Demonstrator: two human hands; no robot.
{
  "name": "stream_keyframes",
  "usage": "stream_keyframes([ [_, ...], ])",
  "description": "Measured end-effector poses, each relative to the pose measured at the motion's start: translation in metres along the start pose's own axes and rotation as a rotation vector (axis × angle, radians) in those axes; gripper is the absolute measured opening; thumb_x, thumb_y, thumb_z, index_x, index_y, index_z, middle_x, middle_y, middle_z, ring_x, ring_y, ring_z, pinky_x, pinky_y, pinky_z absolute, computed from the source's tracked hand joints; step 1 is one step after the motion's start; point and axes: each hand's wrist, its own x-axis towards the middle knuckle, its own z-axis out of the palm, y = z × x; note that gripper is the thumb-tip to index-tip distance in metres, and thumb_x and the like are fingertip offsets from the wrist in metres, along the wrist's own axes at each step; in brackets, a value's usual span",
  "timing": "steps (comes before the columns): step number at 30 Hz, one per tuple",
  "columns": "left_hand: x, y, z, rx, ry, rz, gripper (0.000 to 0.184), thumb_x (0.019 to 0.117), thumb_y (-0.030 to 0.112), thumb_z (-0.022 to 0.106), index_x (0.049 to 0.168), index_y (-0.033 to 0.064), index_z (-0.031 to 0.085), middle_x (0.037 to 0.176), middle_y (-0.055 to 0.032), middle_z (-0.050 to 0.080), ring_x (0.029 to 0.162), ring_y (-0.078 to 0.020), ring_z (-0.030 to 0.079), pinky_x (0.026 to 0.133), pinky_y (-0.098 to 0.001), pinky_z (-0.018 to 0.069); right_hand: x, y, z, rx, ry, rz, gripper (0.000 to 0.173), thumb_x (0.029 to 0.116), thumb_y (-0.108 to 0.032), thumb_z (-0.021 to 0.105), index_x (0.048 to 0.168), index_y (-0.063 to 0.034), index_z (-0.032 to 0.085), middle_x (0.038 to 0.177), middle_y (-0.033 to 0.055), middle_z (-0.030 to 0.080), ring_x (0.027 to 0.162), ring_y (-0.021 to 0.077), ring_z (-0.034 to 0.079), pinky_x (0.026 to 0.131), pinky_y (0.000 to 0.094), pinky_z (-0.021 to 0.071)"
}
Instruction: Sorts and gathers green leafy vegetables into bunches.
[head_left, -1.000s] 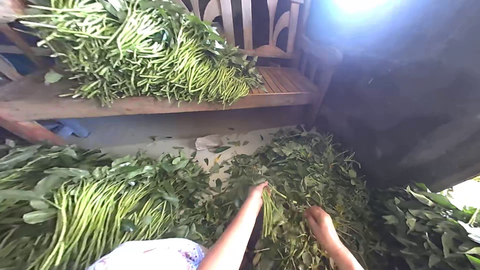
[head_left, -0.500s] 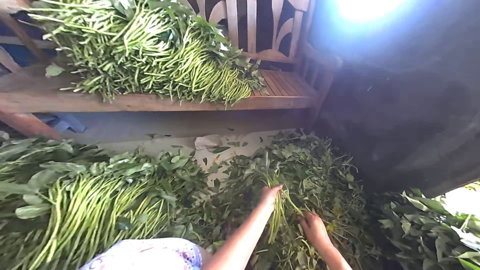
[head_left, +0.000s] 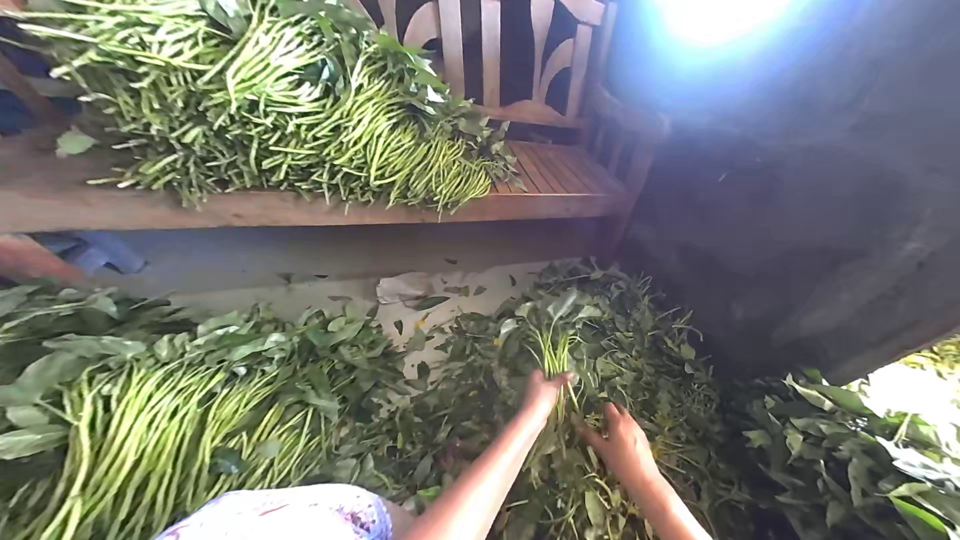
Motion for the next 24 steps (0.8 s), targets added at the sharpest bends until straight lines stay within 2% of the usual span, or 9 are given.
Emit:
stream_keyframes([
  [4, -0.007, 0.004, 0.004, -0.06, -0.037, 0.066, 0.034, 0.0982, 0.018, 0.07, 0.121, -0.0052, 0.06, 0.098, -0.0139, 0.07, 0.085, -0.0188, 0.069, 0.08, -0.0348, 0.0588, 0.018, 0.004, 0.018, 0.24, 0.165, -0.168, 0.031, 0.1021, -0.026, 0.059, 0.109, 0.0009, 0.072, 0.108, 0.0172, 0.071, 0.102, 0.0272, 0.069, 0.096, 0.0426, 0.0549],
  [8, -0.001, -0.004, 0.0, -0.184, -0.02, 0.03, 0.029, 0.0996, 0.017, 0.069, 0.117, -0.0045, 0.061, 0.095, -0.0119, 0.071, 0.083, -0.0188, 0.07, 0.077, -0.0342, 0.0596, 0.012, 0.018, 0.025, 0.358, 0.098, -0.021, 0.031, 0.1063, -0.022, 0.052, 0.112, 0.0028, 0.07, 0.1, 0.0173, 0.071, 0.091, 0.0265, 0.07, 0.089, 0.0445, 0.0564],
  [12, 0.017, -0.008, -0.014, -0.207, 0.131, -0.012, 0.029, 0.0997, 0.017, 0.068, 0.117, -0.0057, 0.062, 0.093, -0.0149, 0.07, 0.081, -0.0215, 0.069, 0.076, -0.0369, 0.0591, 0.0, 0.041, 0.026, -0.016, -0.373, 0.167, 0.037, 0.106, -0.026, 0.051, 0.124, 0.0034, 0.066, 0.123, 0.0255, 0.067, 0.118, 0.0401, 0.064, 0.104, 0.0589, 0.048],
  [14, 0.025, -0.009, -0.024, -0.133, 0.131, -0.038, 0.033, 0.0985, 0.017, 0.07, 0.121, -0.0049, 0.061, 0.096, -0.015, 0.071, 0.085, -0.022, 0.07, 0.079, -0.0378, 0.0589, -0.011, 0.044, 0.021, -0.262, -0.627, 0.258, 0.042, 0.1011, -0.027, 0.06, 0.132, 0.0014, 0.063, 0.136, 0.0273, 0.061, 0.127, 0.0467, 0.058, 0.104, 0.0705, 0.0431],
  [15, 0.028, -0.01, -0.027, -0.089, 0.112, -0.047, 0.035, 0.0975, 0.018, 0.072, 0.122, -0.005, 0.061, 0.098, -0.0152, 0.071, 0.087, -0.0221, 0.069, 0.081, -0.0381, 0.0585, -0.013, 0.043, 0.017, -0.3, -0.622, 0.246, 0.045, 0.099, -0.029, 0.064, 0.133, -0.0003, 0.063, 0.139, 0.0274, 0.059, 0.128, 0.0482, 0.057, 0.104, 0.0729, 0.0419],
  [19, 0.023, -0.012, -0.012, 0.089, -0.031, -0.084, 0.044, 0.095, 0.022, 0.075, 0.126, -0.004, 0.059, 0.107, -0.0159, 0.07, 0.096, -0.0229, 0.07, 0.088, -0.0405, 0.058, 0.011, 0.026, 0.003, -0.009, -0.019, -0.166, 0.044, 0.1034, -0.027, 0.057, 0.143, -0.0091, 0.057, 0.147, 0.0173, 0.055, 0.121, 0.0318, 0.065, 0.101, 0.0496, 0.0548],
  [21, 0.014, -0.007, 0.0, 0.105, -0.073, -0.089, 0.044, 0.0947, 0.022, 0.075, 0.127, -0.0032, 0.06, 0.112, -0.0175, 0.07, 0.102, -0.0249, 0.068, 0.093, -0.0433, 0.0563, 0.032, 0.019, 0.013, 0.114, 0.065, -0.303, 0.053, 0.1047, -0.028, 0.056, 0.153, -0.007, 0.047, 0.151, 0.0175, 0.052, 0.129, 0.0301, 0.061, 0.109, 0.046, 0.0505],
  [22, 0.011, -0.005, 0.003, 0.079, -0.067, -0.088, 0.043, 0.0947, 0.022, 0.075, 0.126, -0.0032, 0.061, 0.109, -0.0169, 0.07, 0.098, -0.0242, 0.069, 0.09, -0.0421, 0.0571, 0.037, 0.017, 0.019, 0.105, 0.054, -0.299, 0.053, 0.1057, -0.031, 0.055, 0.151, -0.0046, 0.048, 0.147, 0.02, 0.055, 0.13, 0.0323, 0.06, 0.111, 0.0472, 0.0484],
  [24, 0.012, 0.0, 0.005, 0.011, 0.001, -0.086, 0.037, 0.0959, 0.019, 0.074, 0.123, -0.0035, 0.061, 0.097, -0.0145, 0.07, 0.084, -0.0217, 0.069, 0.079, -0.0381, 0.0591, 0.036, 0.018, 0.037, 0.034, 0.136, -0.324, 0.039, 0.1058, -0.028, 0.052, 0.128, 0.0009, 0.066, 0.127, 0.0222, 0.067, 0.122, 0.0351, 0.065, 0.106, 0.048, 0.0512],
])
